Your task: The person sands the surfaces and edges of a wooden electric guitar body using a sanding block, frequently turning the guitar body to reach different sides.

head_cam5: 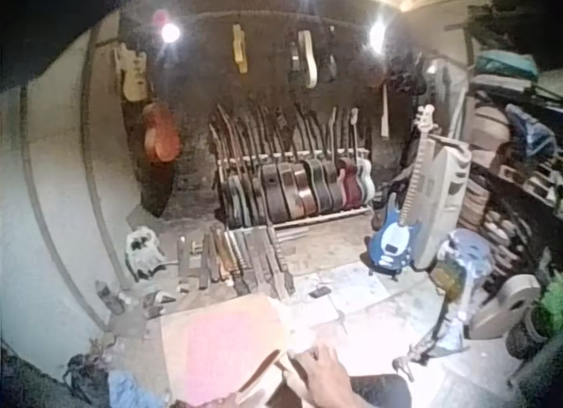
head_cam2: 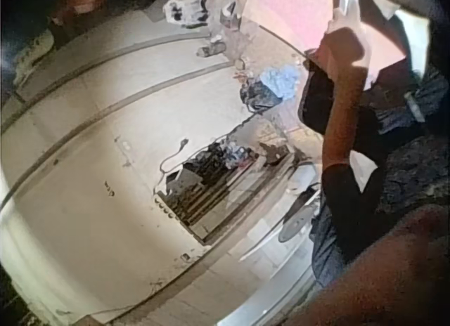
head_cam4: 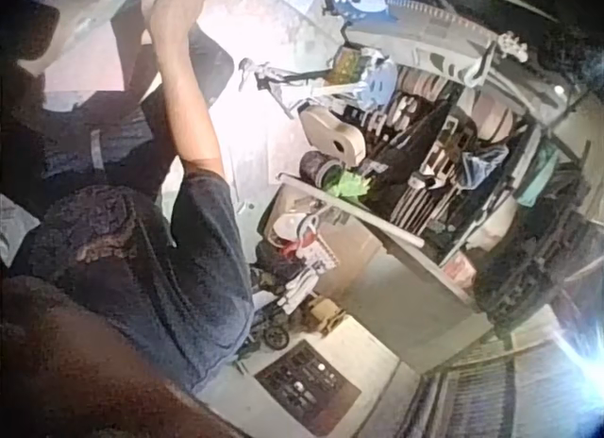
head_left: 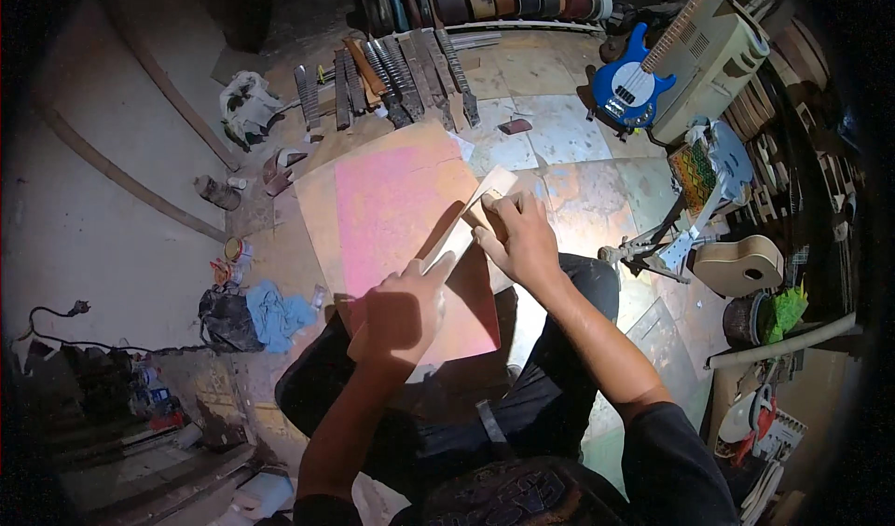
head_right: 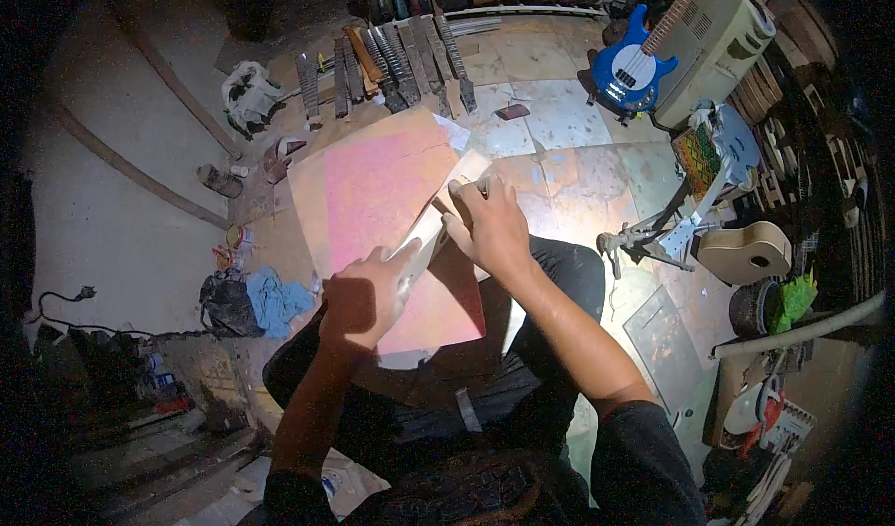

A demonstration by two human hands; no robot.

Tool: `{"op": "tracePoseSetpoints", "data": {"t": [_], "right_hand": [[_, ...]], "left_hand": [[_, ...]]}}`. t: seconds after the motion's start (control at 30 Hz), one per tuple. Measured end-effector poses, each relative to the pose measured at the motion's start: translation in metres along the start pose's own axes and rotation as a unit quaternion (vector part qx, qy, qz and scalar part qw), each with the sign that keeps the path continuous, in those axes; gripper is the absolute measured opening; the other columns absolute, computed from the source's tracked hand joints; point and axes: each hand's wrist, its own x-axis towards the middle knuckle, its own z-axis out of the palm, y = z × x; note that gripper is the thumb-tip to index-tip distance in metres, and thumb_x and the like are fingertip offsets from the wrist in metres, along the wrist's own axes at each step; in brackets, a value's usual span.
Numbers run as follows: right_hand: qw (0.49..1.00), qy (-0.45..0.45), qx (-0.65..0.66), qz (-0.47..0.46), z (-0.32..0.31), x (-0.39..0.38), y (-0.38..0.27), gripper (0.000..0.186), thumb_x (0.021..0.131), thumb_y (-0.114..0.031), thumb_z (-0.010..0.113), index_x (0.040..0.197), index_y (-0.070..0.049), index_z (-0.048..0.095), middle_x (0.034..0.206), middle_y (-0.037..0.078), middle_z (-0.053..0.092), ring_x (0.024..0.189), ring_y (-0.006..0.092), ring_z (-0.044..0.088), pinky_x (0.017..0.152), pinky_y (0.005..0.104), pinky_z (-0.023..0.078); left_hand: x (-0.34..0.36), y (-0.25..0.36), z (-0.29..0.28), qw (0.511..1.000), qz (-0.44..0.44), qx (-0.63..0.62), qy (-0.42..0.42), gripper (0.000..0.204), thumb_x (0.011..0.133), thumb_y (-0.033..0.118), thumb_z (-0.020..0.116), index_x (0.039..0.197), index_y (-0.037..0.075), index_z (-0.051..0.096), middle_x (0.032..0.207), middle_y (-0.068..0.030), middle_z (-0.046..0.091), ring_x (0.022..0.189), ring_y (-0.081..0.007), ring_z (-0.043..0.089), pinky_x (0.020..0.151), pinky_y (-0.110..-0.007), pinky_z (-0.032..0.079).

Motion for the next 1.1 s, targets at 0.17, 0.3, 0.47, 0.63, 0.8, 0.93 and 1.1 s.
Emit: {"op": "tracePoseSetpoints", "data": {"t": [0.17,0.3,0.47,0.63,0.8,0.93,1.1], "right_hand": [[1.000,0.005,0.026,0.002,-0.001,-0.002,-0.001,0.046,0.088,-0.029,0.078,0.129,-0.009,0.070,0.114,0.019,0.060,0.104,0.0401,0.058,0.087,0.0492,0.053],[0.999,0.003,0.048,0.003,-0.006,-0.002,0.002,0.047,0.088,-0.029,0.078,0.129,-0.009,0.070,0.113,0.018,0.061,0.106,0.0393,0.059,0.089,0.0482,0.053],[0.989,-0.046,0.136,0.033,-0.017,-0.007,-0.002,0.045,0.089,-0.027,0.079,0.128,-0.006,0.071,0.112,0.019,0.064,0.109,0.0380,0.062,0.092,0.0462,0.052],[0.982,-0.064,0.173,-0.038,-0.034,-0.044,-0.075,0.043,0.088,-0.023,0.080,0.123,-0.001,0.072,0.103,0.019,0.067,0.103,0.0357,0.062,0.092,0.0455,0.050],[0.983,-0.074,0.167,-0.010,-0.014,-0.038,-0.065,0.040,0.087,-0.022,0.081,0.118,0.002,0.072,0.097,0.019,0.066,0.093,0.0364,0.061,0.086,0.0468,0.048],[0.989,-0.034,0.142,-0.036,-0.012,-0.046,-0.053,0.036,0.084,-0.018,0.085,0.111,0.001,0.071,0.094,0.017,0.064,0.089,0.0348,0.061,0.080,0.0455,0.048],[0.985,-0.069,0.156,-0.035,-0.027,-0.054,-0.089,0.040,0.086,-0.015,0.084,0.120,0.001,0.070,0.105,0.017,0.068,0.095,0.0327,0.064,0.085,0.0416,0.051]], "left_hand": [[0.012,0.000,0.006,1.000,0.009,0.007,-0.002,0.057,0.092,0.020,0.070,0.147,0.026,0.058,0.111,-0.0169,0.069,0.089,-0.0388,0.073,0.079,-0.050,0.059],[-0.016,-0.013,0.014,0.998,-0.026,-0.037,0.041,0.050,0.089,0.024,0.074,0.138,0.019,0.062,0.102,-0.0169,0.068,0.086,-0.0404,0.072,0.078,-0.049,0.059],[-0.044,-0.019,0.025,0.983,-0.045,-0.051,0.169,0.043,0.085,0.028,0.079,0.121,0.010,0.065,0.101,-0.0135,0.070,0.095,-0.0362,0.070,0.079,-0.048,0.057],[-0.045,-0.004,0.026,0.983,-0.126,0.014,0.130,0.043,0.084,0.038,0.083,0.107,0.006,0.067,0.100,-0.0185,0.072,0.095,-0.0374,0.074,0.078,-0.048,0.059],[-0.047,-0.006,0.032,0.985,-0.133,-0.057,0.095,0.042,0.085,0.037,0.083,0.109,0.007,0.068,0.101,-0.0154,0.073,0.094,-0.0380,0.073,0.078,-0.049,0.059],[-0.055,-0.004,0.038,0.986,-0.094,-0.048,0.130,0.043,0.083,0.032,0.083,0.113,0.005,0.067,0.103,-0.0152,0.072,0.097,-0.0350,0.072,0.083,-0.047,0.058],[-0.055,-0.012,0.054,0.985,-0.078,-0.041,0.151,0.047,0.087,0.032,0.079,0.119,0.003,0.063,0.106,-0.0127,0.070,0.097,-0.0278,0.072,0.084,-0.040,0.059]]}}
